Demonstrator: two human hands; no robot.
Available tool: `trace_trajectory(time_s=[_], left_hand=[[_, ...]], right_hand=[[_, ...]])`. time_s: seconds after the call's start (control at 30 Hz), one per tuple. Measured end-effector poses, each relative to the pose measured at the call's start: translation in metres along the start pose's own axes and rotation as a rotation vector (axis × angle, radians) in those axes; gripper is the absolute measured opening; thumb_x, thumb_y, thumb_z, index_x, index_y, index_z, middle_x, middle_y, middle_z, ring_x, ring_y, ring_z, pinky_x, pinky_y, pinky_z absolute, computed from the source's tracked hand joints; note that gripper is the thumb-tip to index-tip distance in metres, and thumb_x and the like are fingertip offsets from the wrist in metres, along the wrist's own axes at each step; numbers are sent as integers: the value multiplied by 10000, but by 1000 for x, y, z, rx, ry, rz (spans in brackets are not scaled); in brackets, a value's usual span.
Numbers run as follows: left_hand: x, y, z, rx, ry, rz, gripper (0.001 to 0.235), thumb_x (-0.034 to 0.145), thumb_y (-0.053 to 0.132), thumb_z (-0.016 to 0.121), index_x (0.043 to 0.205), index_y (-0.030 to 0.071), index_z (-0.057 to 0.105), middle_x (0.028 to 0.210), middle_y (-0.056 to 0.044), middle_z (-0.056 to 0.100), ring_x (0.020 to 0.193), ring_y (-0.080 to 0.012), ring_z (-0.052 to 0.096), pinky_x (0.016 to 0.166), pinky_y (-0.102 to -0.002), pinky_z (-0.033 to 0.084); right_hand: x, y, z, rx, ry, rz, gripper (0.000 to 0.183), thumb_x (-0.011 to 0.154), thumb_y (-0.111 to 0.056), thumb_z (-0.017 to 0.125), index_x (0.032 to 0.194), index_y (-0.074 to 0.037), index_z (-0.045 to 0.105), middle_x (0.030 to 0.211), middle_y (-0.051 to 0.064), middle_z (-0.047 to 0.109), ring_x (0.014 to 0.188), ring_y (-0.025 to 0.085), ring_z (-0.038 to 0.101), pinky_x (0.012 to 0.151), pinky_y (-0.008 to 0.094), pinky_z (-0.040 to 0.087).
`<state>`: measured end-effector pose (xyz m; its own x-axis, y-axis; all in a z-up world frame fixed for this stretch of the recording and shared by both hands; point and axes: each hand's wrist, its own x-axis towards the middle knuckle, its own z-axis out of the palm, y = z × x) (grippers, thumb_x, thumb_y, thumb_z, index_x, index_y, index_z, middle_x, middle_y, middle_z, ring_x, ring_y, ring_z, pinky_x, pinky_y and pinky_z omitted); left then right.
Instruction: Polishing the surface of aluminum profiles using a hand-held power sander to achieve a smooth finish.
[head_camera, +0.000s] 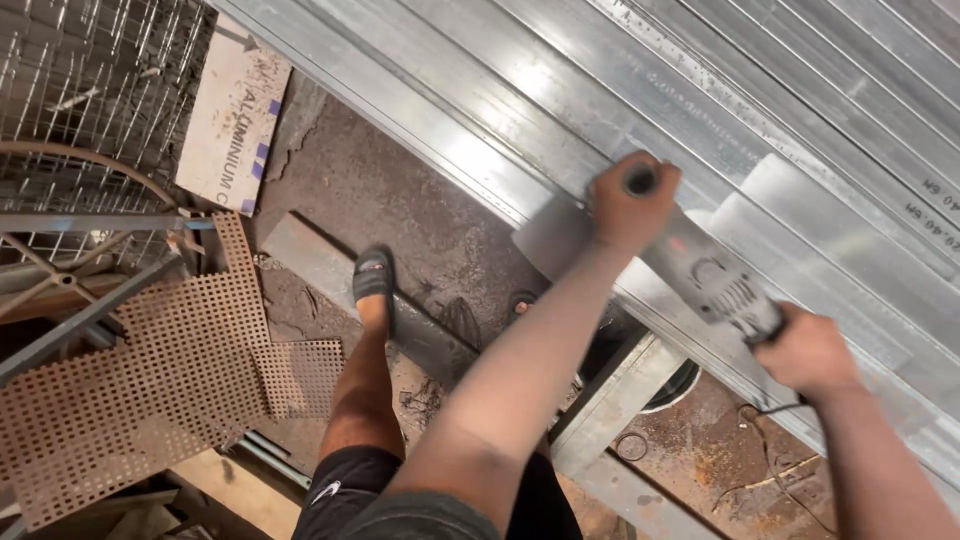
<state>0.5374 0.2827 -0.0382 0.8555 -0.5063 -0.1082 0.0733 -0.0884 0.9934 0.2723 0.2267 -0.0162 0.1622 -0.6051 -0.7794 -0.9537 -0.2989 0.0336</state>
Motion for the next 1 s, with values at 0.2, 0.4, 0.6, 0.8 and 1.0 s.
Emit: trace_trajectory(time_s=[0.2, 0.4, 0.6, 0.8, 1.0], left_hand=[[72, 3, -69, 11, 3, -87, 293, 893, 234, 645, 652, 200, 482, 686, 55, 402, 713, -108, 390, 693, -387, 358], [112, 13, -106, -1, -43, -28, 315, 889, 184, 610, 615, 200, 456, 601, 55, 374, 604, -112, 363, 612, -325, 341], [97, 33, -93, 157, -162, -208, 280, 898, 339, 641, 649, 260, 542, 635, 74, 529, 713, -139, 546, 754, -406, 463], [42, 25, -41, -51, -305, -108, 319, 898, 245, 615, 630, 215, 445, 587, 65, 394, 583, -96, 398, 607, -329, 367], [-28, 1, 21, -101, -377, 18, 345, 909, 210, 589, 679, 201, 332, 654, 17, 266, 683, -125, 254, 734, -431, 227]], right_hand=[[25, -101, -11, 45, 19, -139, 395, 776, -215, 628, 1142, -80, 690, 1041, 223, 770, 959, 402, 721, 826, 495, 602], [34, -161, -35, 0, -9, -156, 335, 801, -194, 594, 1100, -77, 688, 1020, 207, 756, 940, 382, 717, 782, 476, 603], [47, -122, -18, 33, 31, -174, 473, 751, -237, 606, 1183, -68, 702, 1069, 250, 759, 1004, 427, 710, 845, 499, 594], [31, -48, -7, 80, 31, -20, 556, 738, -200, 621, 1282, -114, 698, 1187, 258, 749, 1111, 453, 688, 927, 513, 553], [15, 51, 8, 27, 46, 52, 453, 781, -268, 690, 1210, -136, 751, 1130, 223, 802, 1060, 432, 730, 902, 494, 569]])
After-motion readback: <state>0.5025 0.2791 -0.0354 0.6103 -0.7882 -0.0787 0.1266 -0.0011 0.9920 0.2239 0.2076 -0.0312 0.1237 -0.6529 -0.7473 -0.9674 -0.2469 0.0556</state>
